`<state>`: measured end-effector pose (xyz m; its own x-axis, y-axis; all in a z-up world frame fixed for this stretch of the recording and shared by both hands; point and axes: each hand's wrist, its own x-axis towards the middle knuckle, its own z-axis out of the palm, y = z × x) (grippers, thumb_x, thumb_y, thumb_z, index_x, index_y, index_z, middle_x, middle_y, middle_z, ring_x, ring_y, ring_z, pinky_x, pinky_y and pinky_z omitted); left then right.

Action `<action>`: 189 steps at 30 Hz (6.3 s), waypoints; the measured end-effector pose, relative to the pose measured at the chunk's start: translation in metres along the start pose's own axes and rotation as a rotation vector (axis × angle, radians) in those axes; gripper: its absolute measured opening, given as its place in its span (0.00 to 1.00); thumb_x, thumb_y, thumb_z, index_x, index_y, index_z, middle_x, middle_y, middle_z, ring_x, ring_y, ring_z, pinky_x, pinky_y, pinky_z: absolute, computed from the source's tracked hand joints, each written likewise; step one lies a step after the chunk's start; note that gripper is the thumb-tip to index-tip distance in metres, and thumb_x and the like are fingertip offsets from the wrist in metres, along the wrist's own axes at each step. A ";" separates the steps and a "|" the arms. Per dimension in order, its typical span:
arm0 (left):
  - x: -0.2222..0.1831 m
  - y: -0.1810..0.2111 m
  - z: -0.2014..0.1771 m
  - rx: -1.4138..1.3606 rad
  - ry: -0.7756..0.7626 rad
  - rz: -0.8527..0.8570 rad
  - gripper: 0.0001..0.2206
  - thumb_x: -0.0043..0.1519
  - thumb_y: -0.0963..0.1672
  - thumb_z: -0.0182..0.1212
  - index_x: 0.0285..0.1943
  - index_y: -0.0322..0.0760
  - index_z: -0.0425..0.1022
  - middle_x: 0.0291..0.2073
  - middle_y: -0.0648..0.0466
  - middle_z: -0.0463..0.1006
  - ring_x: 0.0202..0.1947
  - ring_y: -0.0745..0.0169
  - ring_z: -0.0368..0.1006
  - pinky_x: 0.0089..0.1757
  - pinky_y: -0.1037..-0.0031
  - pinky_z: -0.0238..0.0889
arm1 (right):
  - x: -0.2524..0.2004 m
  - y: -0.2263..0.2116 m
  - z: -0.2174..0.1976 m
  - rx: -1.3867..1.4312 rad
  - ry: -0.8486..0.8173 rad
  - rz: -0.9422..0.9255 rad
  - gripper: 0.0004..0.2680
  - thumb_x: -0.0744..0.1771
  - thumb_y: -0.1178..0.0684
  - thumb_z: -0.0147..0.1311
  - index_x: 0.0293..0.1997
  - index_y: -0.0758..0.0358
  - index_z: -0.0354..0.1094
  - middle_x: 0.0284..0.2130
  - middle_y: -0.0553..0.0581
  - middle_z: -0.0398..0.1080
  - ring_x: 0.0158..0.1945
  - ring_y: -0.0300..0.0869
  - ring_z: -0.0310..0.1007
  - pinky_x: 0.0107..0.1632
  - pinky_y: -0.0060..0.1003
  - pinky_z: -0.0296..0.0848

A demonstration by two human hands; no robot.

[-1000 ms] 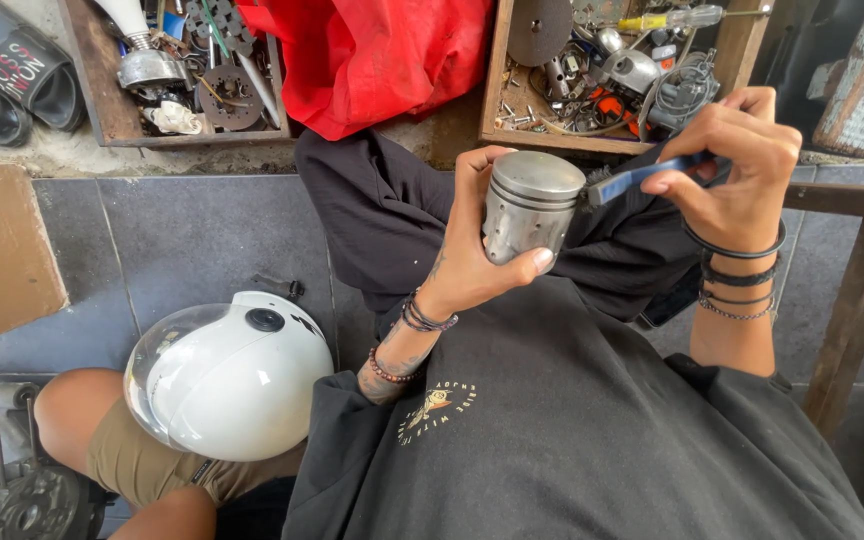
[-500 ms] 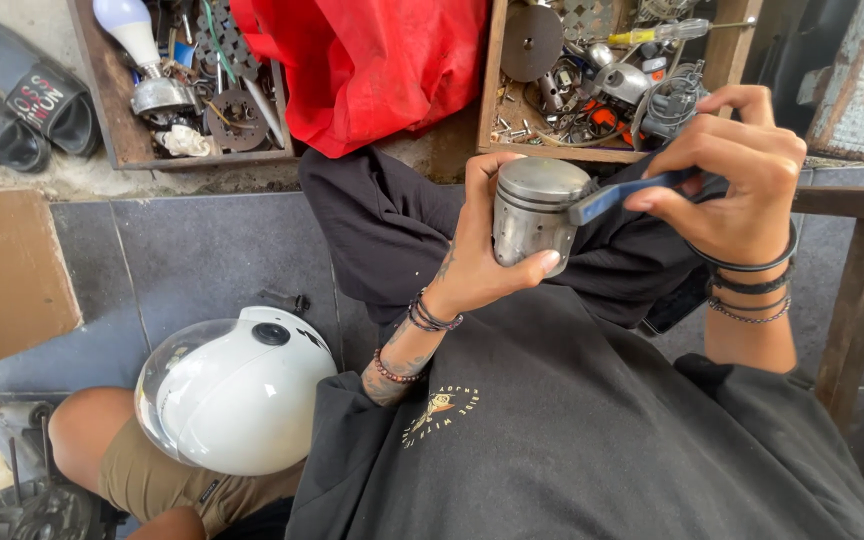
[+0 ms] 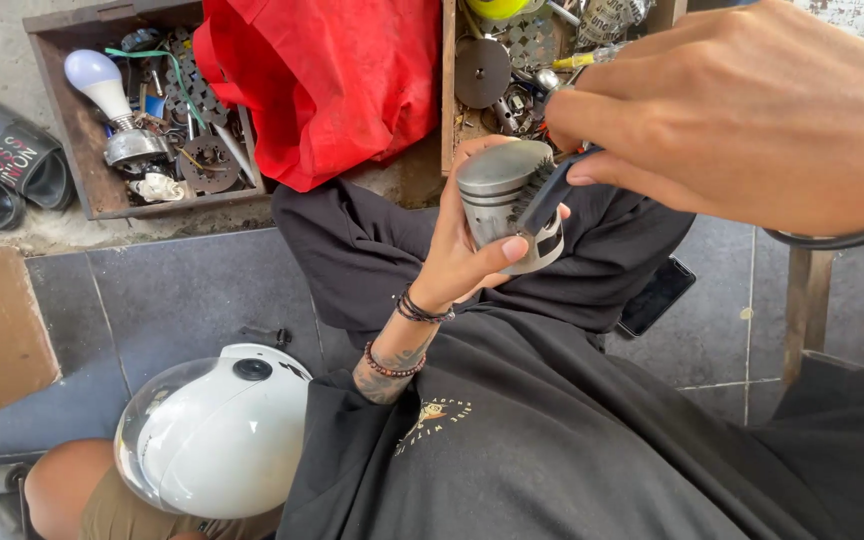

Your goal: Inspecting a motorcycle engine piston using a screwdriver to check for wear or damage.

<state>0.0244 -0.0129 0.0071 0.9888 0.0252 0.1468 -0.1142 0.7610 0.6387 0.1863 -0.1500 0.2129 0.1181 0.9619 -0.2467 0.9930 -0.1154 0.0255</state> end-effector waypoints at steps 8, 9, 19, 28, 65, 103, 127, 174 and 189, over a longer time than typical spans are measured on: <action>-0.004 0.007 0.006 0.366 0.051 -0.010 0.37 0.51 0.50 0.73 0.68 0.35 0.63 0.62 0.53 0.69 0.60 0.59 0.70 0.63 0.68 0.64 | -0.030 0.005 0.075 0.630 0.106 0.184 0.07 0.62 0.53 0.64 0.40 0.61 0.74 0.35 0.50 0.81 0.29 0.43 0.80 0.34 0.41 0.77; 0.000 0.011 0.010 0.372 0.060 -0.005 0.37 0.51 0.50 0.73 0.68 0.35 0.63 0.62 0.53 0.69 0.60 0.59 0.70 0.63 0.68 0.64 | -0.033 0.006 0.085 0.631 0.106 0.172 0.07 0.62 0.53 0.64 0.40 0.61 0.74 0.35 0.50 0.81 0.29 0.43 0.80 0.34 0.41 0.77; 0.014 0.004 0.021 0.501 0.064 0.004 0.39 0.48 0.48 0.76 0.71 0.36 0.67 0.62 0.52 0.72 0.60 0.58 0.73 0.66 0.66 0.65 | -0.053 0.003 0.114 0.849 0.277 0.154 0.06 0.60 0.59 0.66 0.35 0.67 0.73 0.31 0.52 0.78 0.27 0.42 0.73 0.33 0.37 0.71; 0.012 -0.019 0.015 0.353 0.130 0.021 0.45 0.45 0.44 0.80 0.72 0.39 0.57 0.59 0.53 0.71 0.59 0.60 0.71 0.63 0.69 0.64 | -0.057 0.007 0.109 0.830 0.298 0.144 0.07 0.59 0.60 0.67 0.34 0.69 0.73 0.33 0.55 0.77 0.29 0.45 0.74 0.36 0.39 0.72; 0.000 -0.017 0.018 0.160 0.056 0.027 0.37 0.50 0.45 0.80 0.71 0.40 0.67 0.65 0.54 0.74 0.64 0.60 0.74 0.68 0.65 0.69 | -0.068 0.004 0.096 0.691 0.308 0.154 0.05 0.60 0.59 0.71 0.29 0.65 0.78 0.30 0.49 0.78 0.32 0.40 0.69 0.68 0.49 0.63; -0.006 -0.018 0.032 0.352 0.166 -0.026 0.23 0.74 0.46 0.49 0.78 0.36 0.54 0.70 0.47 0.66 0.70 0.56 0.64 0.70 0.65 0.58 | -0.059 0.059 0.147 0.435 0.278 0.107 0.08 0.69 0.57 0.71 0.44 0.70 0.76 0.38 0.58 0.75 0.34 0.48 0.69 0.40 0.41 0.67; -0.012 -0.029 0.029 0.064 0.124 -0.186 0.27 0.72 0.50 0.50 0.78 0.34 0.54 0.65 0.45 0.70 0.63 0.57 0.70 0.63 0.68 0.63 | -0.060 0.024 0.135 0.531 0.330 0.126 0.17 0.61 0.42 0.69 0.36 0.69 0.70 0.33 0.58 0.69 0.40 0.51 0.69 0.63 0.49 0.65; 0.012 -0.030 0.022 0.285 0.068 -0.159 0.39 0.63 0.48 0.67 0.80 0.41 0.48 0.72 0.48 0.60 0.71 0.54 0.63 0.70 0.65 0.58 | -0.059 0.025 0.118 0.506 0.365 0.205 0.19 0.58 0.36 0.77 0.28 0.62 0.72 0.22 0.51 0.69 0.26 0.44 0.64 0.64 0.49 0.63; 0.015 -0.033 0.017 0.237 0.013 -0.136 0.41 0.66 0.61 0.58 0.80 0.34 0.50 0.73 0.47 0.64 0.67 0.57 0.71 0.68 0.63 0.66 | -0.061 0.046 0.127 0.544 0.326 0.226 0.17 0.63 0.41 0.74 0.31 0.65 0.74 0.18 0.51 0.64 0.23 0.43 0.60 0.58 0.45 0.66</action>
<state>0.0417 -0.0489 0.0012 0.9976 -0.0573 0.0393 0.0016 0.5850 0.8110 0.2244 -0.2452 0.1057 0.4024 0.9153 0.0152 0.8106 -0.3486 -0.4705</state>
